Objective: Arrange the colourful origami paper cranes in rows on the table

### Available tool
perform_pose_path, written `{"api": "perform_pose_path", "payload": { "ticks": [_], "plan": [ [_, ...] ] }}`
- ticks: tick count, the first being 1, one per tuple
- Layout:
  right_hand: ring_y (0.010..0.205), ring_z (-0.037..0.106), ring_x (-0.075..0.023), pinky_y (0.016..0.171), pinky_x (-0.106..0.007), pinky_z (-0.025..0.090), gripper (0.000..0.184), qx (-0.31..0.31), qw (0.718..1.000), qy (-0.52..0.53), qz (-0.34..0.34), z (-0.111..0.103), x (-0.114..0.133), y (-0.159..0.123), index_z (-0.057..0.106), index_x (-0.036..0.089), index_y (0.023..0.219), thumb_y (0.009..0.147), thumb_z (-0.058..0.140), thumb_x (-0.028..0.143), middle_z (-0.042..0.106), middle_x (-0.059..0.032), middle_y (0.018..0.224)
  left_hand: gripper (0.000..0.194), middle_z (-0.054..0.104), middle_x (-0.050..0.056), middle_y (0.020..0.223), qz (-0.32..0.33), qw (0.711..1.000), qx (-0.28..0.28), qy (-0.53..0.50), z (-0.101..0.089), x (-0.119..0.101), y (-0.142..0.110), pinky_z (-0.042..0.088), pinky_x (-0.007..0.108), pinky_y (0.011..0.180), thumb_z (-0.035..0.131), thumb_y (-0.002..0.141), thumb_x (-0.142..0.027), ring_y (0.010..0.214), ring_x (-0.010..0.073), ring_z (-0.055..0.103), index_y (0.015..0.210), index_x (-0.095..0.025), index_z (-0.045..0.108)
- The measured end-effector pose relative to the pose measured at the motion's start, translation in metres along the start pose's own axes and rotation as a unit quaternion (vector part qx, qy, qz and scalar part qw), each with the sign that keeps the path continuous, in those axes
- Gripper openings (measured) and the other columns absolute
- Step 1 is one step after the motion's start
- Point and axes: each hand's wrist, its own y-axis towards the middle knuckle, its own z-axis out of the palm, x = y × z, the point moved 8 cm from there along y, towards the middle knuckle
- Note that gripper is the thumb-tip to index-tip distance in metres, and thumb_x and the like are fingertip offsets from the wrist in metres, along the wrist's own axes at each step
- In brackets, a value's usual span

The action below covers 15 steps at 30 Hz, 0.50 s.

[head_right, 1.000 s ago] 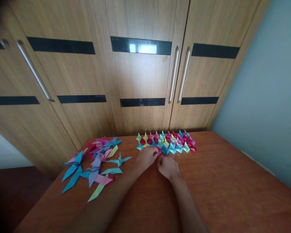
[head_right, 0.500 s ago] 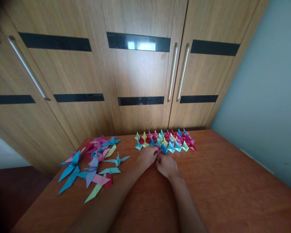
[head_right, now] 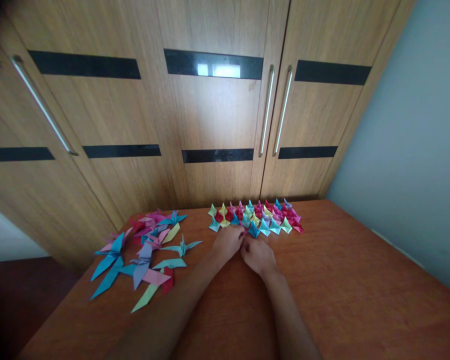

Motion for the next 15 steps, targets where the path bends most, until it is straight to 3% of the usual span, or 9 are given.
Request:
{"api": "perform_pose_path", "payload": {
  "ticks": [15],
  "plan": [
    [0.082,0.058,-0.0167,0.060,-0.022,0.033,0.015,0.000,1.000,-0.001,0.004,-0.0012,0.0000,-0.0008,0.060,0.022,0.082,0.085,0.046,0.026,0.064,-0.0046,0.088,0.017,0.067,0.009,0.094,-0.002,1.000,-0.013,-0.012,-0.0014,-0.0006,0.0026,0.045,0.029,0.074,0.048,0.087,-0.024,0.088,0.0206,0.062,0.091,-0.019,0.063]
  ]
}}
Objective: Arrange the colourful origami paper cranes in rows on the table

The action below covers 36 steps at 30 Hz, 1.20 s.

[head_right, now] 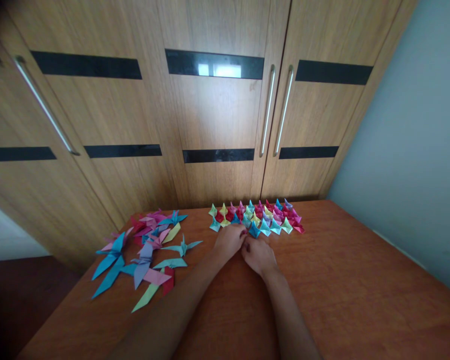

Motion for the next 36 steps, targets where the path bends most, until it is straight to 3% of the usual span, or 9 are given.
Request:
{"api": "perform_pose_path", "payload": {
  "ticks": [6,11,16,25,32,36],
  "plan": [
    [0.084,0.058,-0.0171,0.063,-0.023,0.034,0.016,-0.001,1.000,0.003,-0.006,-0.001,0.001,0.000,0.061,0.022,0.083,0.085,0.046,0.027,0.064,-0.0049,0.089,0.015,0.067,0.006,0.093,-0.001,1.000,-0.020,-0.008,-0.011,-0.001,-0.009,0.044,0.027,0.074,0.048,0.086,-0.023,0.086,0.0184,0.061,0.090,-0.020,0.062],
    [0.079,0.058,-0.0156,0.060,-0.022,0.032,0.017,0.004,1.000,0.008,-0.003,0.001,-0.001,0.001,0.061,0.021,0.080,0.085,0.045,0.027,0.065,-0.0037,0.084,0.016,0.067,0.005,0.091,-0.009,0.999,-0.049,-0.008,-0.038,0.016,-0.036,0.042,0.025,0.072,0.046,0.087,-0.023,0.083,0.0170,0.061,0.089,-0.021,0.062],
    [0.077,0.059,-0.0143,0.059,-0.022,0.030,0.017,0.001,0.999,0.017,-0.029,0.006,0.011,-0.001,0.060,0.021,0.078,0.085,0.045,0.025,0.066,-0.0019,0.079,0.017,0.067,0.004,0.084,-0.027,0.996,-0.090,-0.011,-0.077,0.051,-0.085,0.043,0.025,0.069,0.047,0.085,-0.022,0.078,0.0168,0.061,0.088,-0.021,0.063],
    [0.065,0.056,-0.0108,0.056,-0.020,0.029,0.014,0.027,0.991,0.053,-0.118,0.019,0.056,-0.013,0.060,0.022,0.078,0.082,0.047,0.021,0.064,0.0019,0.071,0.022,0.070,0.003,0.097,-0.114,0.981,-0.154,0.002,-0.131,0.137,-0.178,0.047,0.030,0.080,0.046,0.085,-0.029,0.088,0.0202,0.063,0.094,-0.023,0.065],
    [0.063,0.055,-0.0111,0.058,-0.020,0.031,0.016,0.027,0.989,0.073,-0.124,0.021,0.055,-0.012,0.060,0.021,0.076,0.082,0.045,0.021,0.062,0.0017,0.068,0.029,0.070,0.004,0.094,-0.191,0.958,-0.198,0.081,-0.182,0.190,-0.197,0.047,0.027,0.073,0.045,0.082,-0.037,0.081,0.0208,0.065,0.096,-0.022,0.065],
    [0.062,0.055,-0.0113,0.058,-0.020,0.031,0.017,0.018,0.988,0.079,-0.128,0.022,0.054,-0.012,0.059,0.020,0.074,0.082,0.045,0.022,0.061,0.0015,0.066,0.031,0.070,0.004,0.094,-0.190,0.962,-0.180,0.083,-0.192,0.205,-0.190,0.046,0.026,0.074,0.043,0.084,-0.037,0.082,0.0198,0.064,0.097,-0.021,0.065]
  ]
}}
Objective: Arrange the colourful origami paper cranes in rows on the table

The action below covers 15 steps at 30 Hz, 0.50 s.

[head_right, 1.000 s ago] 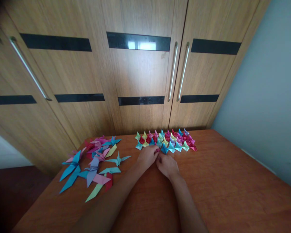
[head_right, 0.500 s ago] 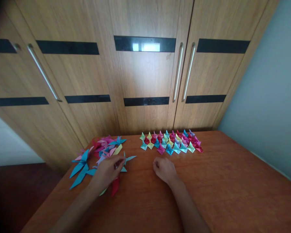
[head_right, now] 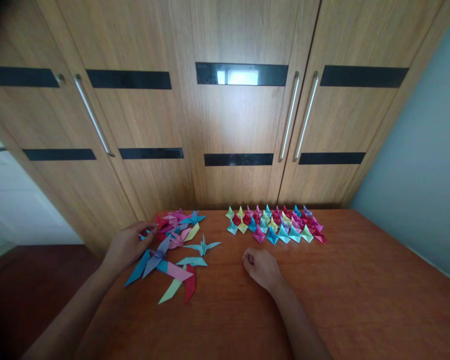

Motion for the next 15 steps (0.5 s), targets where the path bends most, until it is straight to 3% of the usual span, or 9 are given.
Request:
{"api": "perform_pose_path", "payload": {
  "ticks": [9,12,15],
  "plan": [
    [0.061,0.054,-0.0117,0.056,-0.021,0.030,0.016,0.001,1.000,0.019,0.001,0.004,-0.005,0.001,0.058,0.020,0.075,0.082,0.045,0.024,0.061,0.0016,0.066,0.027,0.069,0.004,0.088,0.040,0.981,0.185,-0.033,0.049,-0.001,-0.012,0.044,0.026,0.073,0.048,0.081,-0.033,0.081,0.0194,0.063,0.100,-0.022,0.064],
    [0.061,0.055,-0.0119,0.055,-0.021,0.030,0.015,0.001,1.000,0.026,-0.001,0.005,-0.006,0.001,0.058,0.020,0.075,0.081,0.045,0.024,0.061,0.0016,0.066,0.032,0.069,0.003,0.091,0.041,0.976,0.197,-0.088,0.049,-0.004,-0.011,0.044,0.025,0.071,0.042,0.085,-0.039,0.081,0.0188,0.063,0.101,-0.021,0.064],
    [0.060,0.054,-0.0116,0.054,-0.021,0.029,0.015,-0.006,0.999,0.031,-0.010,0.005,-0.006,0.002,0.057,0.021,0.073,0.081,0.045,0.023,0.060,0.0021,0.065,0.033,0.069,0.003,0.093,0.029,0.984,0.160,-0.076,0.040,-0.002,0.001,0.044,0.025,0.072,0.038,0.087,-0.039,0.083,0.0187,0.063,0.098,-0.021,0.065]
  ]
}}
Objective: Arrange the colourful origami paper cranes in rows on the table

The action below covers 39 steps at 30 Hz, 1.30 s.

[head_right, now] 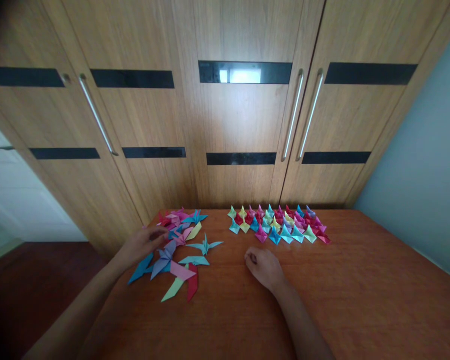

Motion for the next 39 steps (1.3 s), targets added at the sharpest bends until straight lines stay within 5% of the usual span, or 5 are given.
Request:
{"api": "perform_pose_path", "payload": {
  "ticks": [6,15,23,30,39],
  "plan": [
    [0.059,0.053,-0.0115,0.054,-0.022,0.028,0.017,-0.006,1.000,0.002,-0.003,0.000,-0.001,0.000,0.058,0.021,0.074,0.082,0.044,0.025,0.060,0.0022,0.063,0.026,0.069,0.008,0.093,-0.059,0.984,0.003,0.167,-0.002,0.006,0.025,0.043,0.026,0.071,0.044,0.085,-0.032,0.083,0.0202,0.064,0.096,-0.021,0.065],
    [0.058,0.052,-0.0114,0.055,-0.021,0.028,0.018,-0.010,1.000,-0.012,-0.003,-0.001,-0.002,0.000,0.058,0.021,0.072,0.082,0.044,0.026,0.058,0.0022,0.061,0.019,0.070,0.011,0.089,-0.066,0.976,0.023,0.207,0.016,0.007,0.034,0.046,0.031,0.073,0.051,0.078,-0.019,0.084,0.0239,0.065,0.087,-0.020,0.067],
    [0.059,0.053,-0.0120,0.055,-0.021,0.029,0.018,-0.006,1.000,-0.007,0.000,0.000,-0.004,0.001,0.060,0.021,0.074,0.082,0.045,0.027,0.059,0.0014,0.062,0.027,0.069,0.011,0.095,-0.094,0.972,-0.074,0.202,-0.010,0.011,0.028,0.046,0.028,0.070,0.041,0.087,-0.026,0.085,0.0227,0.065,0.102,-0.019,0.063],
    [0.057,0.052,-0.0130,0.055,-0.023,0.034,0.024,-0.025,0.993,0.118,-0.005,-0.001,-0.006,0.004,0.060,0.019,0.073,0.083,0.046,0.035,0.058,0.0011,0.059,0.018,0.070,0.002,0.087,0.049,0.973,-0.224,-0.025,-0.025,-0.050,0.007,0.049,0.025,0.071,0.052,0.083,-0.029,0.078,0.0165,0.065,0.094,-0.021,0.063],
    [0.055,0.044,-0.0100,0.051,-0.021,0.035,0.041,0.006,0.923,0.385,0.016,-0.008,0.016,-0.002,0.060,0.019,0.101,0.078,0.056,0.053,0.045,0.0046,0.059,0.014,0.068,0.002,0.082,0.161,0.977,-0.060,-0.127,0.071,-0.142,-0.020,0.045,0.024,0.068,0.054,0.080,-0.016,0.073,0.0145,0.062,0.088,-0.021,0.064]
  ]
}}
